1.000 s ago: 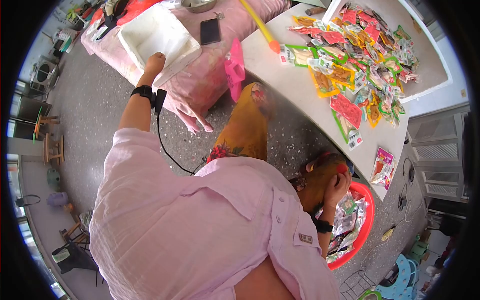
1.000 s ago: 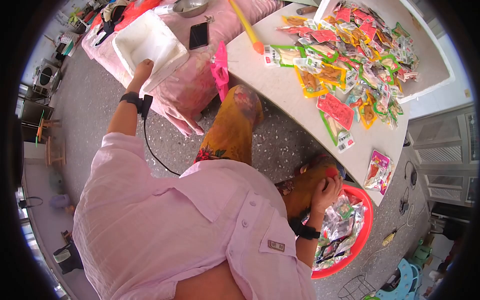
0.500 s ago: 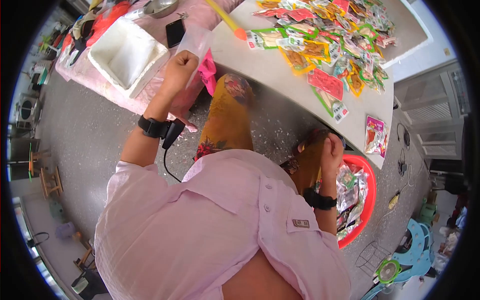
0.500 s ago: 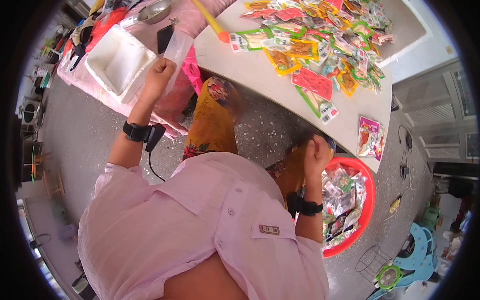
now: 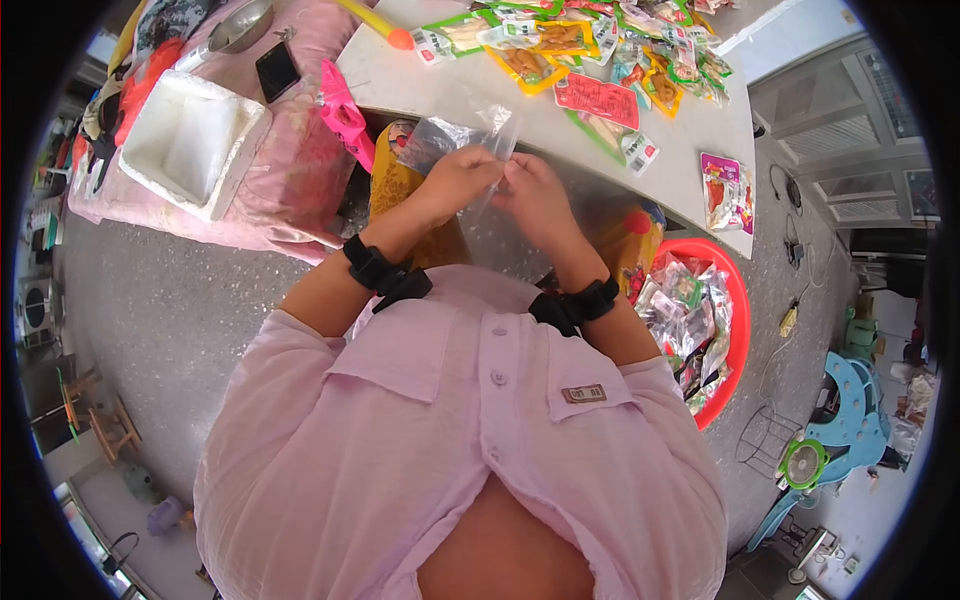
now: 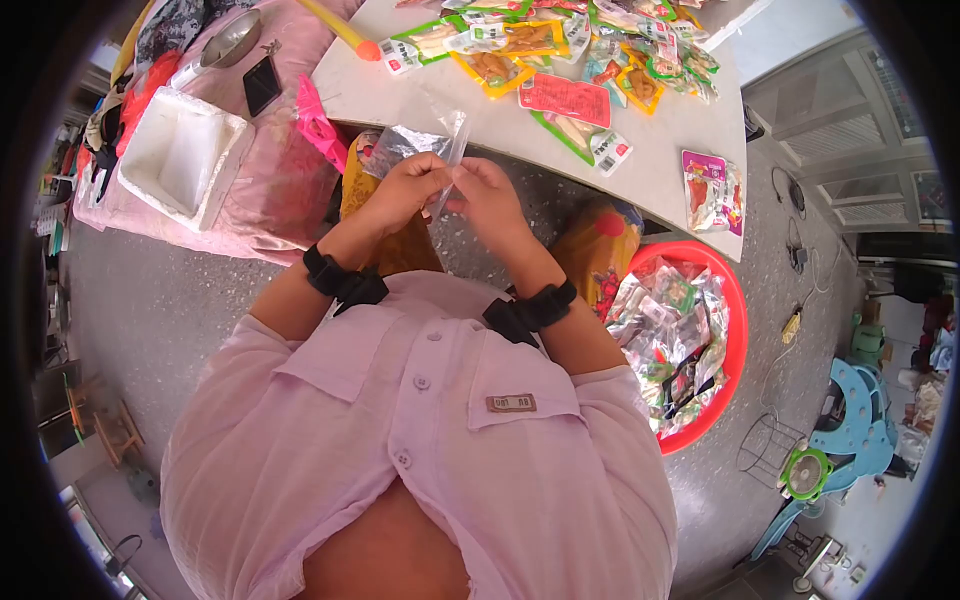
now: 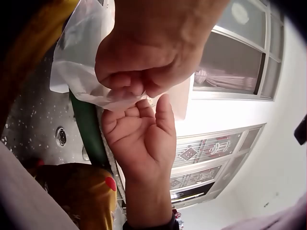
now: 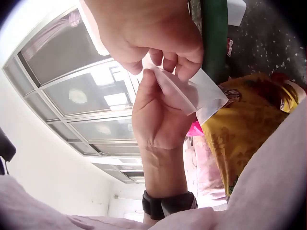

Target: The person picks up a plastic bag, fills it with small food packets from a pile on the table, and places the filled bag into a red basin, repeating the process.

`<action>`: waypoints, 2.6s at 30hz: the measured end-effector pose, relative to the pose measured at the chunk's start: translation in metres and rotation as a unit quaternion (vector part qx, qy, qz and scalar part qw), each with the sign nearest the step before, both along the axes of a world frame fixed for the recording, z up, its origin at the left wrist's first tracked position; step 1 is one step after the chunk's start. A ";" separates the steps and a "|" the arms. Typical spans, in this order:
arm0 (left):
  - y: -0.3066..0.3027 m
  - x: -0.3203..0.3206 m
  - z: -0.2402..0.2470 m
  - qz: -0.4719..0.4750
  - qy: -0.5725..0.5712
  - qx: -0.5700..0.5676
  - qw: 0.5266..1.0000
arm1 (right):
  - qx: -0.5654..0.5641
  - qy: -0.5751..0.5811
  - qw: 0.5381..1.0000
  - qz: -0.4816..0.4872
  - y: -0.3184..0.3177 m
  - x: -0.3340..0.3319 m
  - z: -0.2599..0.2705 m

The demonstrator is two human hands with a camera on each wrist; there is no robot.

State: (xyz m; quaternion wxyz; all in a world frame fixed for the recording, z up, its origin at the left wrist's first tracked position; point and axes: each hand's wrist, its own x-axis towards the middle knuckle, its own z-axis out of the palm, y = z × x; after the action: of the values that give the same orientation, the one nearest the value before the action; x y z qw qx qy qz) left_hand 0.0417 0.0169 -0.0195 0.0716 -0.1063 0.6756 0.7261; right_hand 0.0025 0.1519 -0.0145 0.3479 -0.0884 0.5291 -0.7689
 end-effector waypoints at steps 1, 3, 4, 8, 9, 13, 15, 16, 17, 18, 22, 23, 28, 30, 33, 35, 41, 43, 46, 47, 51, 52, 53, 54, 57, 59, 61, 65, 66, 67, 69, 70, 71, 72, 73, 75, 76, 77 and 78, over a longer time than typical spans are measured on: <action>0.001 0.000 0.001 -0.002 -0.015 0.010 1.000 | -0.014 -0.017 1.000 -0.003 0.001 0.000 -0.001; 0.002 0.002 0.007 -0.023 -0.018 0.015 0.999 | -0.006 -0.019 1.000 -0.007 0.002 -0.002 -0.007; 0.004 0.003 0.009 -0.034 -0.019 0.017 0.999 | -0.002 -0.020 1.000 -0.008 0.003 -0.002 -0.010; 0.006 0.002 0.008 -0.029 -0.019 -0.030 0.999 | 0.000 -0.014 1.000 -0.008 0.005 -0.005 -0.017; 0.007 0.002 0.008 -0.022 -0.019 -0.018 0.999 | 0.007 -0.014 1.000 -0.013 0.005 -0.007 -0.021; 0.005 -0.001 -0.010 0.038 0.013 0.019 0.999 | -0.010 -0.064 0.997 -0.035 0.004 -0.009 -0.023; 0.002 -0.001 -0.019 0.100 0.117 -0.126 0.980 | 0.018 -0.066 0.996 -0.062 0.004 -0.010 -0.019; 0.000 -0.002 -0.020 0.129 0.170 -0.198 0.957 | 0.031 -0.066 0.994 -0.077 0.004 -0.011 -0.016; -0.001 -0.001 -0.019 0.128 0.192 -0.252 0.940 | 0.045 -0.028 0.996 -0.071 0.004 -0.011 -0.012; 0.001 0.004 -0.009 0.126 0.214 -0.306 0.919 | 0.059 0.010 0.996 -0.065 0.003 -0.011 -0.007; 0.015 0.012 0.003 0.136 0.265 -0.384 0.874 | 0.111 0.186 0.976 0.009 -0.004 -0.017 -0.006; 0.016 0.013 0.005 0.145 0.298 -0.417 0.847 | 0.105 0.178 0.978 0.015 -0.006 -0.018 -0.003; 0.002 0.011 0.008 0.157 0.323 -0.483 0.799 | 0.064 0.229 0.970 0.046 -0.017 -0.022 0.004; -0.004 0.012 0.016 0.158 0.315 -0.500 0.791 | 0.061 0.256 0.962 0.069 -0.024 -0.027 0.005; -0.021 0.009 0.033 0.190 0.347 -0.528 0.752 | -0.002 0.196 0.979 0.064 -0.041 -0.030 0.009; -0.032 0.007 0.049 0.213 0.385 -0.560 0.702 | -0.054 0.129 0.989 0.036 -0.052 -0.034 0.016; -0.033 0.002 0.084 0.206 0.419 -0.661 0.587 | -0.020 0.070 0.996 -0.056 -0.060 -0.046 0.021; -0.030 -0.010 0.069 0.142 0.371 -0.683 0.612 | 0.036 0.053 0.996 -0.070 -0.059 -0.050 0.012; -0.019 -0.028 0.038 0.078 0.349 -0.680 0.640 | 0.081 0.050 0.992 -0.083 -0.048 -0.060 -0.006; -0.016 -0.035 0.029 0.064 0.350 -0.675 0.647 | 0.119 0.095 0.985 -0.082 -0.043 -0.064 -0.010; -0.011 -0.062 -0.003 0.061 0.256 -0.633 0.728 | 0.229 0.356 0.898 -0.119 -0.008 -0.087 -0.017; -0.009 -0.067 -0.007 0.068 0.230 -0.619 0.748 | 0.243 0.437 0.855 -0.138 0.004 -0.095 -0.017; -0.009 -0.070 -0.011 0.075 0.203 -0.605 0.766 | 0.282 0.478 0.819 -0.144 0.015 -0.104 -0.016; -0.009 -0.073 -0.015 0.084 0.195 -0.593 0.777 | 0.319 0.518 0.779 -0.151 0.026 -0.115 -0.013; -0.008 -0.081 -0.022 0.105 0.184 -0.560 0.801 | 0.423 0.589 0.677 -0.128 0.035 -0.141 -0.010; -0.007 -0.084 -0.022 0.112 0.188 -0.549 0.807 | 0.480 0.601 0.629 -0.114 0.033 -0.147 -0.014; -0.008 -0.086 -0.024 0.112 0.177 -0.539 0.816 | 0.526 0.597 0.595 -0.113 0.016 -0.145 -0.015; -0.009 -0.086 -0.024 0.111 0.164 -0.532 0.823 | 0.588 0.587 0.549 -0.094 -0.002 -0.149 -0.025; -0.010 -0.086 -0.023 0.116 0.171 -0.529 0.823 | 0.584 0.591 0.547 -0.100 0.000 -0.159 -0.039; -0.009 -0.085 -0.023 0.120 0.177 -0.525 0.824 | 0.581 0.595 0.545 -0.104 0.003 -0.163 -0.040; -0.009 -0.086 -0.022 0.125 0.183 -0.519 0.826 | 0.603 0.590 0.530 -0.083 0.013 -0.163 -0.029; -0.009 -0.085 -0.022 0.124 0.183 -0.517 0.827 | 0.615 0.585 0.523 -0.073 0.019 -0.159 -0.017; -0.008 -0.086 -0.022 0.124 0.182 -0.516 0.828 | 0.616 0.591 0.514 -0.090 0.026 -0.156 -0.005; -0.008 -0.086 -0.023 0.122 0.181 -0.517 0.828 | 0.616 0.596 0.504 -0.107 0.034 -0.155 0.008; -0.008 -0.086 -0.023 0.121 0.179 -0.519 0.827 | 0.615 0.601 0.495 -0.123 0.041 -0.156 0.016; -0.008 -0.086 -0.023 0.121 0.175 -0.524 0.825 | 0.609 0.596 0.502 -0.150 0.058 -0.166 0.021; -0.008 -0.085 -0.022 0.121 0.173 -0.526 0.824 | 0.607 0.591 0.506 -0.164 0.068 -0.169 0.022; -0.007 -0.085 -0.021 0.120 0.172 -0.528 0.823 | 0.615 0.596 0.489 -0.169 0.078 -0.170 0.021; -0.007 -0.085 -0.021 0.113 0.167 -0.527 0.825 | 0.622 0.601 0.471 -0.174 0.088 -0.172 0.020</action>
State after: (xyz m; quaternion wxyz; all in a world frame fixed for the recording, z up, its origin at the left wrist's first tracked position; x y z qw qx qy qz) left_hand -0.0432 0.0100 -0.0401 -0.1919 -0.0810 0.9404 0.2687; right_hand -0.1697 0.2397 0.0052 -0.2327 -0.1953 0.9519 -0.0405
